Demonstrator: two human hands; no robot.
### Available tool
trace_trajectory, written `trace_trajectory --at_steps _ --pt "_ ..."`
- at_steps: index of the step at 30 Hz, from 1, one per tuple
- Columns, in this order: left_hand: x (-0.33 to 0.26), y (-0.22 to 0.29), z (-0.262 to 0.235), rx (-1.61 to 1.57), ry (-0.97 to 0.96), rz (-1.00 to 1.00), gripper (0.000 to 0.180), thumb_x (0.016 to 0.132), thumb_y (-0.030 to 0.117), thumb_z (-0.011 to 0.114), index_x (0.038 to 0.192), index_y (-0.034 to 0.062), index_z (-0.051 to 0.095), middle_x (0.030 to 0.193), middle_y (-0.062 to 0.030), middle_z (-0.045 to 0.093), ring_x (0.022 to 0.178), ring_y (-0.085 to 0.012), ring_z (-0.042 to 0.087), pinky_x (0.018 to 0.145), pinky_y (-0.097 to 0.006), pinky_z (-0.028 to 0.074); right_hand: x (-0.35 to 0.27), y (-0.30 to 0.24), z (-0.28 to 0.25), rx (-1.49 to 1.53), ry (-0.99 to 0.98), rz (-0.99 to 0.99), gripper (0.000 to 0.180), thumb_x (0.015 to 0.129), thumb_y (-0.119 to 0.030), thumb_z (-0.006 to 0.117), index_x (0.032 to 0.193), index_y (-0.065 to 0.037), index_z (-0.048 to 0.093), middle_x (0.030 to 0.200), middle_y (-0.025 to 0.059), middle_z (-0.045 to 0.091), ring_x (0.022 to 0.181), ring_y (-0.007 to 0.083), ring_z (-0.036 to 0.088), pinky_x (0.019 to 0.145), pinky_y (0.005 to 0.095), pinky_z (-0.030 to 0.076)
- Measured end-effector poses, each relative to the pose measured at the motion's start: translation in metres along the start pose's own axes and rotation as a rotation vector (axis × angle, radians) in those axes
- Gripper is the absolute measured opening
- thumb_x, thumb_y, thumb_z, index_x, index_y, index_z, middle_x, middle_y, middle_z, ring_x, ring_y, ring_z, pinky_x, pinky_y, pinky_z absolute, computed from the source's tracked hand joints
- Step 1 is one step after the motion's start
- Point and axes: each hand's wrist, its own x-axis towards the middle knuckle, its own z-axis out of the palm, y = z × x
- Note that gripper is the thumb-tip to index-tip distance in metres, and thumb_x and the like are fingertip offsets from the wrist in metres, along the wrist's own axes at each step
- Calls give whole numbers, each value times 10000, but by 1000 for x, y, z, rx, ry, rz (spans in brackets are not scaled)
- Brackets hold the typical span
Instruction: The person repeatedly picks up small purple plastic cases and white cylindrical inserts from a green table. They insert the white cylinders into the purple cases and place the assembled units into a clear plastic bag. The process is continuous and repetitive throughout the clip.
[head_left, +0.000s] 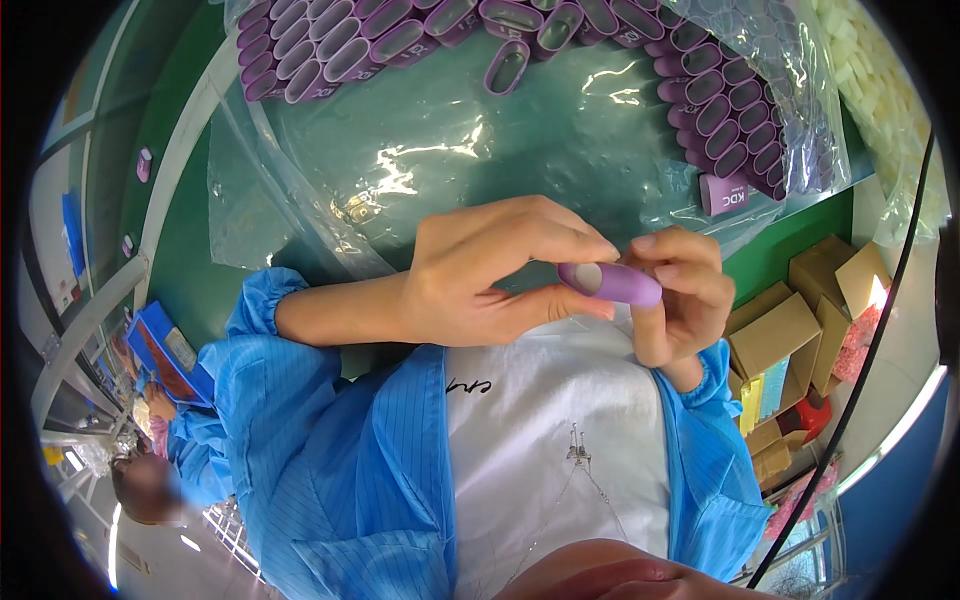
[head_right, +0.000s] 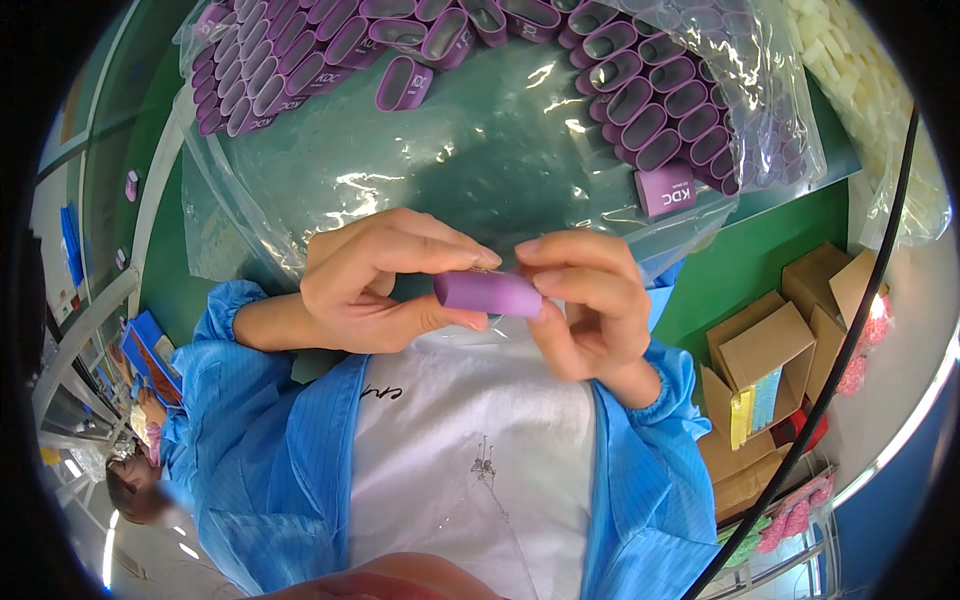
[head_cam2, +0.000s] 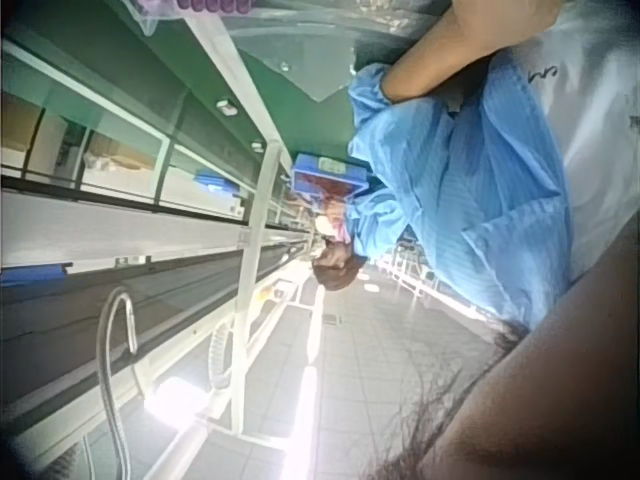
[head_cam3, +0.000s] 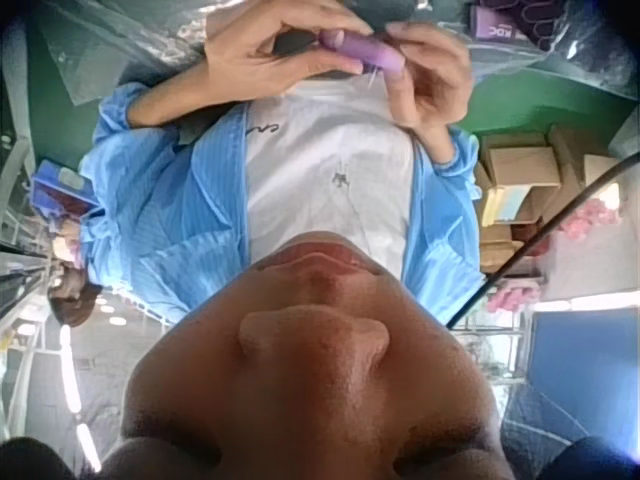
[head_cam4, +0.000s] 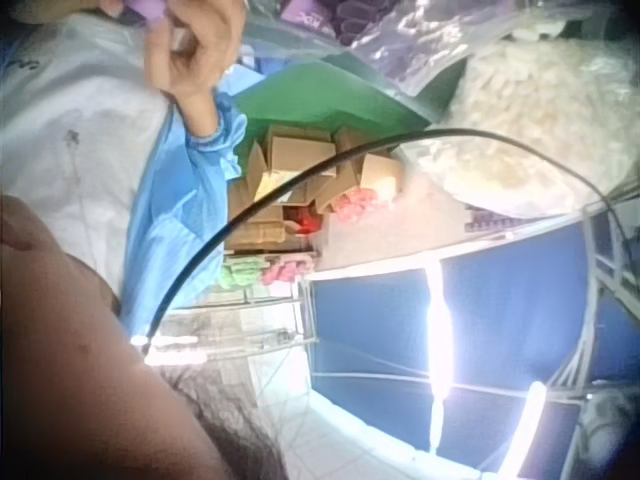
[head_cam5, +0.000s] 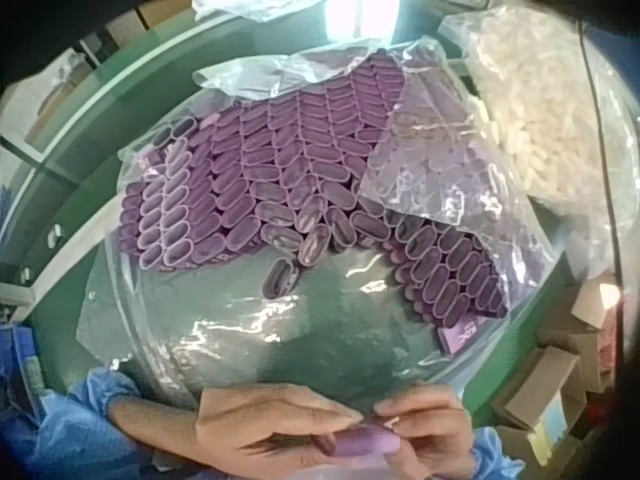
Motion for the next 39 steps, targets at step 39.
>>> trace_trajectory --at_steps 39 --pt "0 5 7 130 166 -40 329 752 79 900 1009 -27 723 884 -128 726 760 -210 719 644 -286 576 -3 -7 6 116 -46 429 239 982 -140 664 1082 73 705 1322 241 595 1114 270 589 959 393 487"
